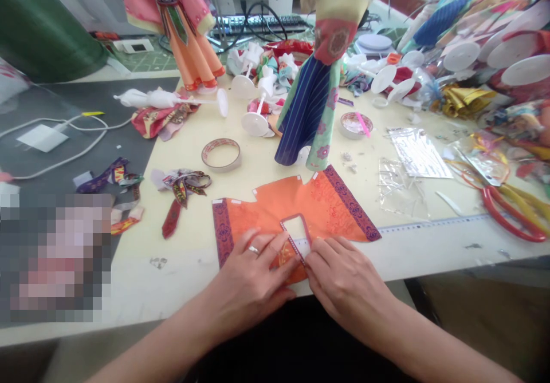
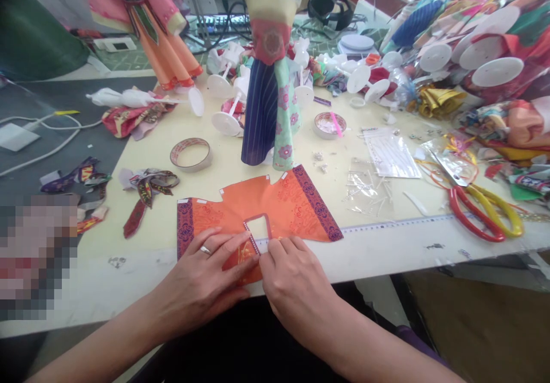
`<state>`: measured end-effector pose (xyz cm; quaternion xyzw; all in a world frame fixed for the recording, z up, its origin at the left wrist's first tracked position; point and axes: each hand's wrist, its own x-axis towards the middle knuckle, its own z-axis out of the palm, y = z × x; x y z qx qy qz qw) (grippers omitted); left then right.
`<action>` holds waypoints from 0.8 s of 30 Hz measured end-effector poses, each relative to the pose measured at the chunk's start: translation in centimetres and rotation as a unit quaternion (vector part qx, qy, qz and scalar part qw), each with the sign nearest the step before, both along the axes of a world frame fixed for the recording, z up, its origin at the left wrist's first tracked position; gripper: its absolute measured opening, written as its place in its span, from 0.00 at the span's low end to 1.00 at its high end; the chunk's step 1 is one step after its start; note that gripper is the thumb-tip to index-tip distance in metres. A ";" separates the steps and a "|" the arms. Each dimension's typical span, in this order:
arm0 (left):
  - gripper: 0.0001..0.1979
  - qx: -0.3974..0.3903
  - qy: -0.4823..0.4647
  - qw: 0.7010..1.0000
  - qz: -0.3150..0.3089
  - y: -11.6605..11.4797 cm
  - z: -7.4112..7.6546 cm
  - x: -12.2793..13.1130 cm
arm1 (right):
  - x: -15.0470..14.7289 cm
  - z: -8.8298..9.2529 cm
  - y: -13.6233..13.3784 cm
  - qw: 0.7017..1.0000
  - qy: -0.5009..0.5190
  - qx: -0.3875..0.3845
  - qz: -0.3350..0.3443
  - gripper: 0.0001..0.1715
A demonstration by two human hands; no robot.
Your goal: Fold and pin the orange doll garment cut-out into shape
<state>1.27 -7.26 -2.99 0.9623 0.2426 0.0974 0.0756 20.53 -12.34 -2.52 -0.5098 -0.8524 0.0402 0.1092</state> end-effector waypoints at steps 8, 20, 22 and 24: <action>0.21 -0.003 0.010 1.000 -0.002 -0.2 0.2 -0.1 | 0.0 -0.2 0.1 1.000 0.010 0.001 0.003 0.09; 0.21 -0.011 0.023 1.000 -0.005 -0.3 0.2 -0.2 | 0.8 -0.1 -0.6 0.999 0.039 -0.016 -0.003 0.12; 0.20 -0.012 0.022 1.000 -0.006 -0.3 0.2 -0.2 | 1.1 -0.1 -0.8 0.999 0.050 -0.009 -0.006 0.12; 0.20 -0.012 0.020 1.000 -0.006 -0.3 0.3 -0.2 | 1.3 -0.1 -1.1 0.998 0.063 -0.004 -0.005 0.13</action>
